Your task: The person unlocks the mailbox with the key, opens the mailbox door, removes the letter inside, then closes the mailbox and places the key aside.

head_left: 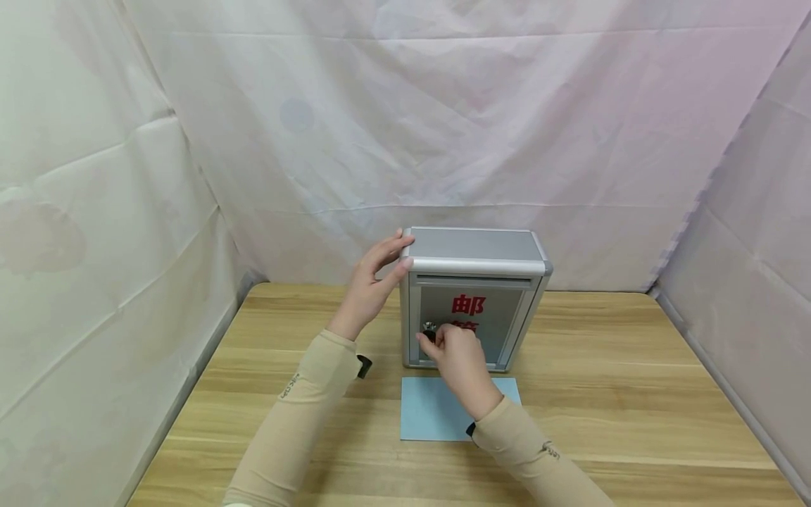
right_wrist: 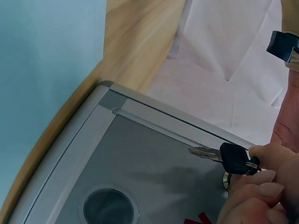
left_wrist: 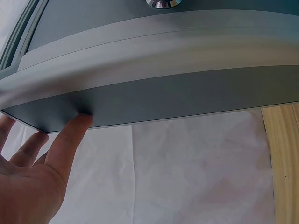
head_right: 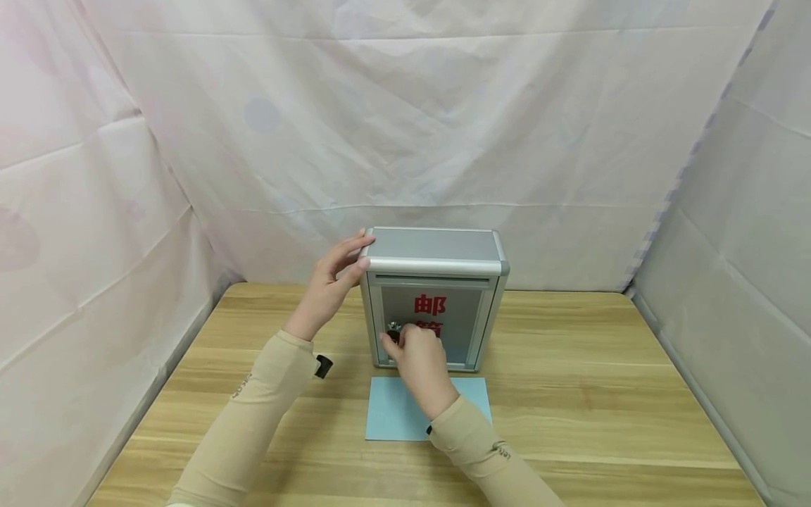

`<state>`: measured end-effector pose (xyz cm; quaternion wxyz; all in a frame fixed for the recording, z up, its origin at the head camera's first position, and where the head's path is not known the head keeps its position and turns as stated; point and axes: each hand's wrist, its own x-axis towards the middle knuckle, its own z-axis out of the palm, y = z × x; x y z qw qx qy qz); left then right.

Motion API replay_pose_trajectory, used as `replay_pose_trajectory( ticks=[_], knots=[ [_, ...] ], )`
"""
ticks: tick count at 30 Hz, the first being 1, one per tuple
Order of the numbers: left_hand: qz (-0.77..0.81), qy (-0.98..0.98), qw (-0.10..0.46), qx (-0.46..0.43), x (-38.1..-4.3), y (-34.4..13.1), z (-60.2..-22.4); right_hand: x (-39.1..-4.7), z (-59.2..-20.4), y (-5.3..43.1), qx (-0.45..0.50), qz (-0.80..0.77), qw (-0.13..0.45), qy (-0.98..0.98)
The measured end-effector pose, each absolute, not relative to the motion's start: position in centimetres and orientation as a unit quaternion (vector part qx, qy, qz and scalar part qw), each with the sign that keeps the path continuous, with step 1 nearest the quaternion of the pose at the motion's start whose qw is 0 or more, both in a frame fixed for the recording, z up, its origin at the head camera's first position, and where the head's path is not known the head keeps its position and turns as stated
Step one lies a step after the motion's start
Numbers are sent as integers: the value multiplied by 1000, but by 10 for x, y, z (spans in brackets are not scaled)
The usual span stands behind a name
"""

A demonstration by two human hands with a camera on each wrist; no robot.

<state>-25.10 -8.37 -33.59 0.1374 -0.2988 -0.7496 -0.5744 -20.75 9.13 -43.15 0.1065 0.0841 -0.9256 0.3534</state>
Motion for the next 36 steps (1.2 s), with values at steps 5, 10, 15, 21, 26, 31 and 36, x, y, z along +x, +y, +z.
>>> replay_pose_trajectory(
  ticks=[5,10,15,21,26,31,36],
  knots=[
    [-576,-747,140,-303,-251,-84,-336,-207,-432,90,92,332,130,-930],
    [-577,-742,145,-310,-251,-84,-336,-206,-433,90,99,325,142,-930],
    [-577,-742,146,-309,-252,-84,-337,-206,-431,90,107,315,157,-930],
    [-577,-740,148,-311,-252,-84,-338,-204,-431,89,111,284,185,-934],
    [-577,-740,148,-311,-252,-84,-337,-202,-430,86,143,251,243,-926],
    [-580,-737,148,-314,-253,-83,-338,-202,-432,85,175,228,276,-917],
    [-583,-733,151,-317,-254,-83,-339,-202,-434,85,184,238,280,-912]
  ],
)
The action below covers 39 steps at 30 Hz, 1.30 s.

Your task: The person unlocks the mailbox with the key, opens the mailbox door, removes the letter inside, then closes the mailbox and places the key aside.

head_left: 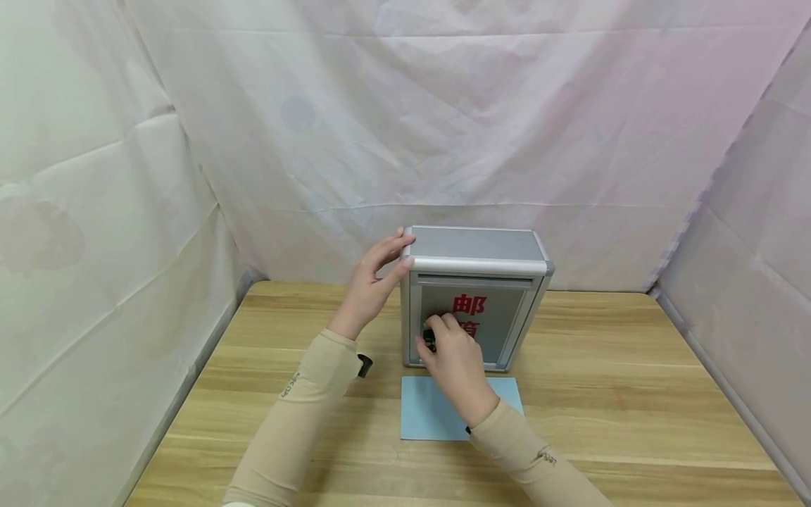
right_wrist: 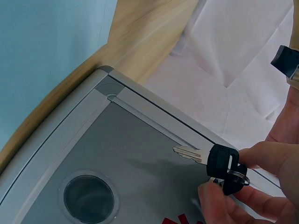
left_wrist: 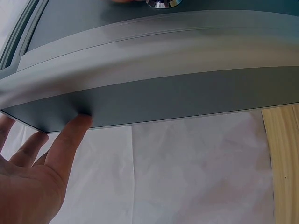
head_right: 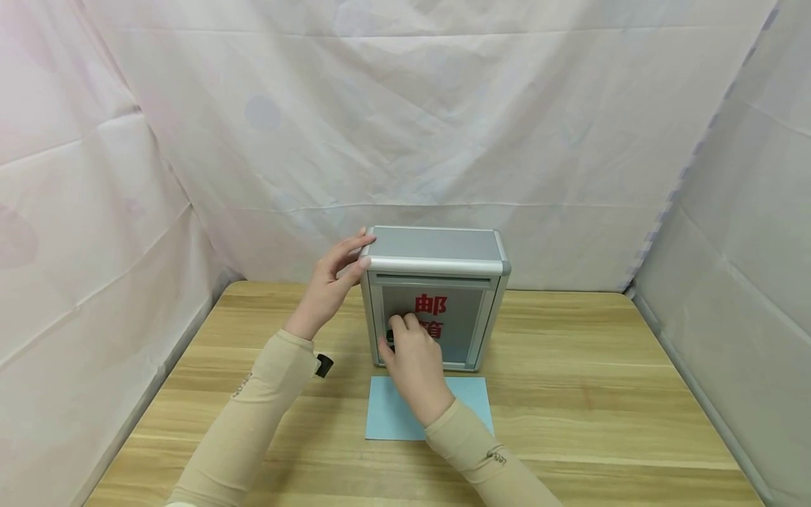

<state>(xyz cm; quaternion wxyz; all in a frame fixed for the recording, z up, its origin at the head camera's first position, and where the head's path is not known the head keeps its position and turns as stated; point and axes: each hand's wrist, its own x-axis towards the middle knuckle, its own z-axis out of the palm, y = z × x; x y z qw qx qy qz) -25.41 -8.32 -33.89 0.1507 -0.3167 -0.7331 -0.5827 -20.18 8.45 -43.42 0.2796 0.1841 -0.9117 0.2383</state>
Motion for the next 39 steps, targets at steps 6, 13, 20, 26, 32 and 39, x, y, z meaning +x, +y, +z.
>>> replay_pose_trajectory(
  ticks=[6,13,20,26,32,39],
  knots=[
    [-582,-733,151,-317,-253,-83,-338,-203,-435,84,184,261,270,-908],
    [-578,-740,149,-310,-253,-83,-337,-204,-435,84,183,271,265,-907],
    [-575,-746,143,-303,-251,-83,-337,-205,-436,85,179,293,252,-905],
    [-575,-748,139,-301,-252,-84,-336,-203,-436,86,182,317,253,-896],
    [-576,-748,134,-302,-252,-84,-337,-197,-436,89,190,315,256,-894],
    [-577,-751,126,-297,-252,-85,-338,-184,-434,100,190,312,235,-901]
  ],
)
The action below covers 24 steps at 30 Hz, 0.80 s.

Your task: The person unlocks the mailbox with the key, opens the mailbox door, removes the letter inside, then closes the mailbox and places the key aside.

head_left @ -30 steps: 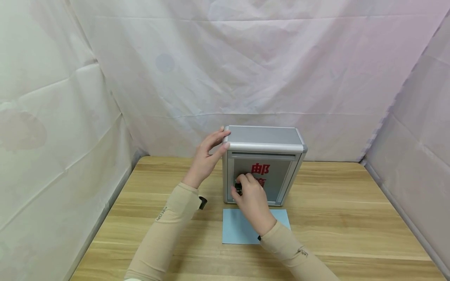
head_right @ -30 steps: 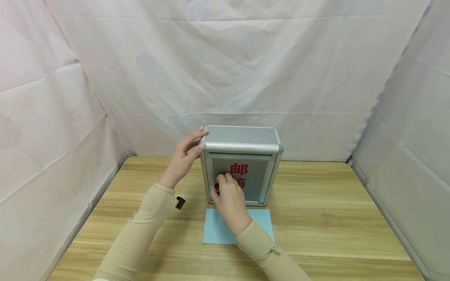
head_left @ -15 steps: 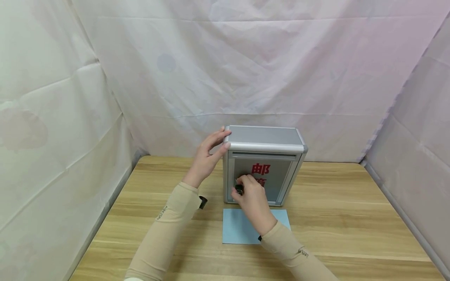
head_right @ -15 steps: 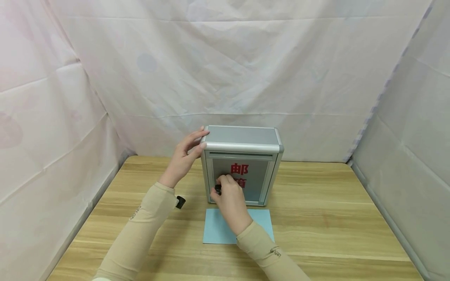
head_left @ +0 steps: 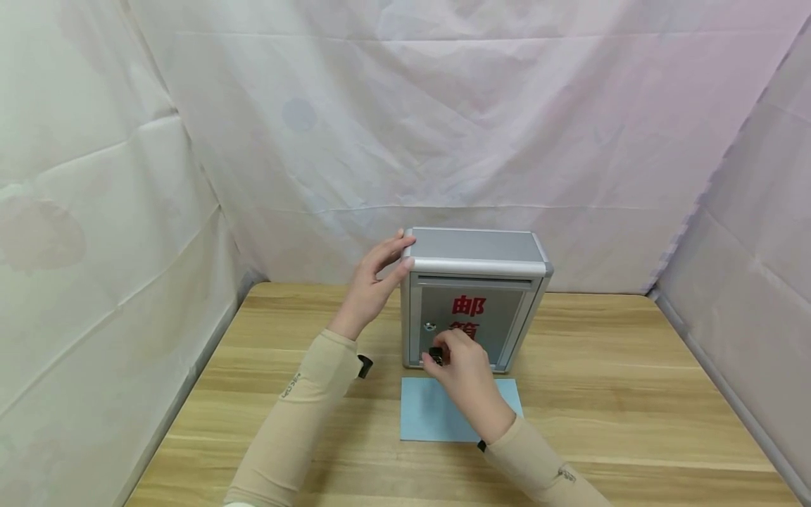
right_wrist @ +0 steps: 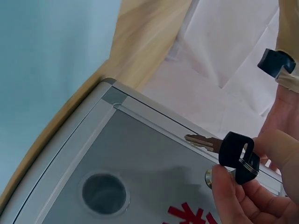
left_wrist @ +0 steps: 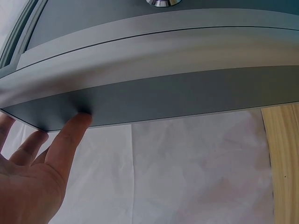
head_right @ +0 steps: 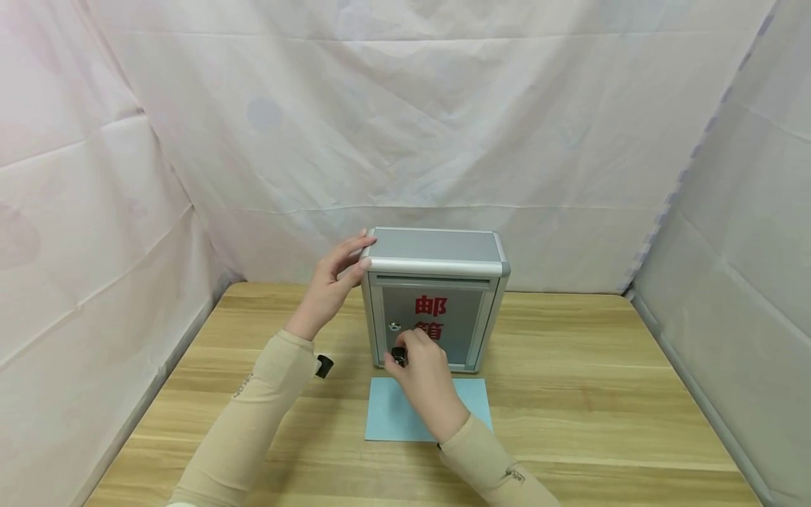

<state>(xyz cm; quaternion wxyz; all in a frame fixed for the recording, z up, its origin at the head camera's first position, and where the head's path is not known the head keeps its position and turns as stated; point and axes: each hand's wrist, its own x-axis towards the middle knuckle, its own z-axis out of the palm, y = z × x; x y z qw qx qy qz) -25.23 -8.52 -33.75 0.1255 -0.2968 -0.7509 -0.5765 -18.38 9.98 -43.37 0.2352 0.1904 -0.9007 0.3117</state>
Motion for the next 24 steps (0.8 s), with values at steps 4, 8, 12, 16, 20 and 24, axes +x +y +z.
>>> replay_pose_trajectory(
  ticks=[4,8,12,16,20,24],
  knots=[
    [-578,-747,128,-302,-253,-83,-337,-175,-434,112,181,305,215,-910],
    [-582,-743,136,-303,-253,-83,-338,-169,-441,130,182,299,201,-915],
    [-579,-745,136,-302,-253,-84,-339,-168,-453,154,175,299,181,-921],
    [-575,-751,129,-298,-252,-84,-339,-166,-462,185,147,303,134,-932],
    [-579,-750,129,-293,-251,-84,-338,-166,-469,215,119,294,86,-945],
    [-583,-749,126,-291,-252,-85,-338,-165,-474,241,96,284,62,-952]
  ],
)
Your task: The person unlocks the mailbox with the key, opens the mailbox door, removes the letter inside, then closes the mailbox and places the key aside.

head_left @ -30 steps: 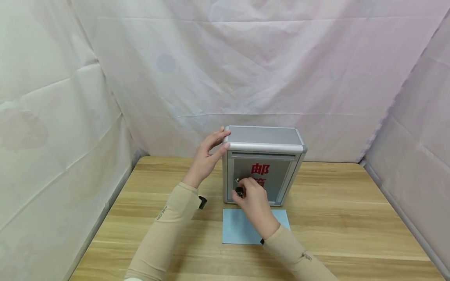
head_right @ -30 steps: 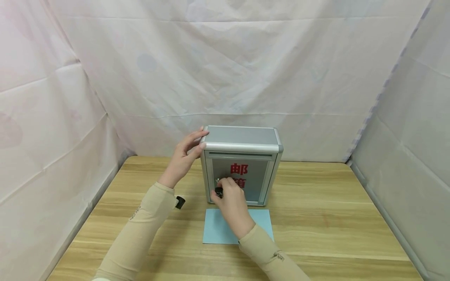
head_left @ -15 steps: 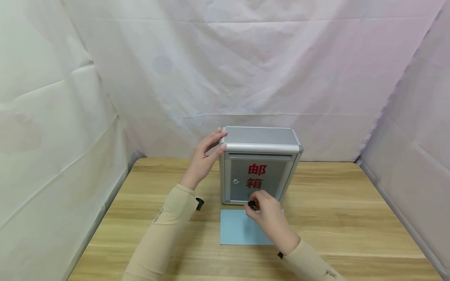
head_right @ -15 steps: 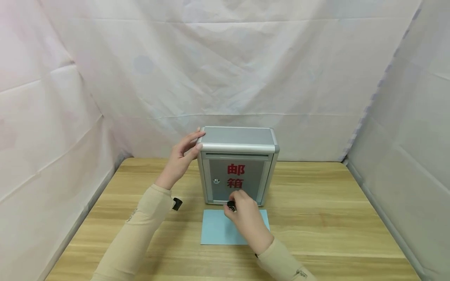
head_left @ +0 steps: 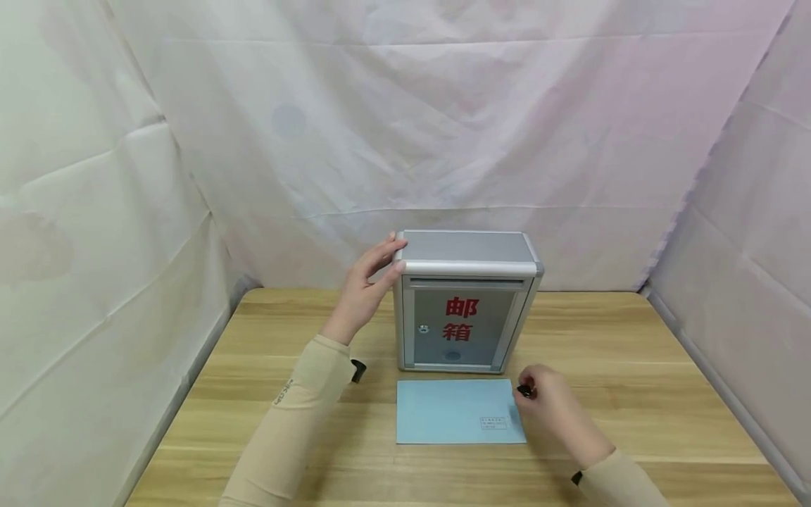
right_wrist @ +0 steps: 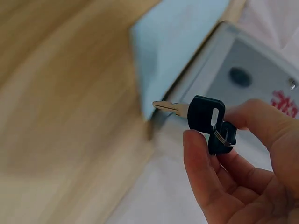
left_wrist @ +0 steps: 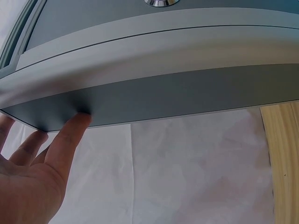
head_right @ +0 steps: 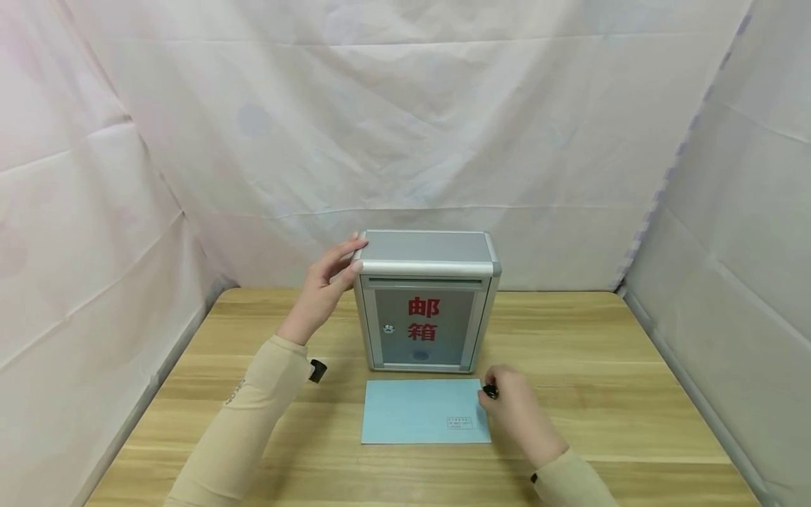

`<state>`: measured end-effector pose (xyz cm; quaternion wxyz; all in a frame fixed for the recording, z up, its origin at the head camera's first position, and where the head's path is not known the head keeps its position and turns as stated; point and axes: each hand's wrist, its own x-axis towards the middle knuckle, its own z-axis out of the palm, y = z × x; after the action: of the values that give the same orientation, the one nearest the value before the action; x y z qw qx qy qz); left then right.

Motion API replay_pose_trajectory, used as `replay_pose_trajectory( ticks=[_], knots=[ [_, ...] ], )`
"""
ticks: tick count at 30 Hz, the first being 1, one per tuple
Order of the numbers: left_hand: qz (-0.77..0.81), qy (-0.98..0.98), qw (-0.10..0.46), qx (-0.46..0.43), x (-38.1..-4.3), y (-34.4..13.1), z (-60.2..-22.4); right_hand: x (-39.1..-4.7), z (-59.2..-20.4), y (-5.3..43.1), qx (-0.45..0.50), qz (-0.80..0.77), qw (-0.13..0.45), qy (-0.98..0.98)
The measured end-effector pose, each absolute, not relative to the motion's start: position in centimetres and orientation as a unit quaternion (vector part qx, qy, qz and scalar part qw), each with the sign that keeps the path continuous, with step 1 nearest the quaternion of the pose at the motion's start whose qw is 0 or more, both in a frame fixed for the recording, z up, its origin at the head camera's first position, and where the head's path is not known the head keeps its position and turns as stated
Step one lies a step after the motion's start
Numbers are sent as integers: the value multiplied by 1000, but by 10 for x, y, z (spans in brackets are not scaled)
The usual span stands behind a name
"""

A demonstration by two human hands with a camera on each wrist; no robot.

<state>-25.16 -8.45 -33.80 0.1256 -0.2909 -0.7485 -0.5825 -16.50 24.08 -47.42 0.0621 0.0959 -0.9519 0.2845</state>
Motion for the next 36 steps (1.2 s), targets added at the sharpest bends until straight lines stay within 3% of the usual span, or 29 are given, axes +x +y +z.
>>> replay_pose_trajectory(
  ticks=[16,27,36],
  knots=[
    [-579,-750,128,-294,-253,-82,-338,-161,-493,288,60,225,5,-973],
    [-573,-756,124,-292,-254,-84,-335,-157,-490,284,34,165,5,-986],
    [-569,-766,144,-263,-249,-84,-337,-155,-471,245,51,192,59,-978]
  ],
)
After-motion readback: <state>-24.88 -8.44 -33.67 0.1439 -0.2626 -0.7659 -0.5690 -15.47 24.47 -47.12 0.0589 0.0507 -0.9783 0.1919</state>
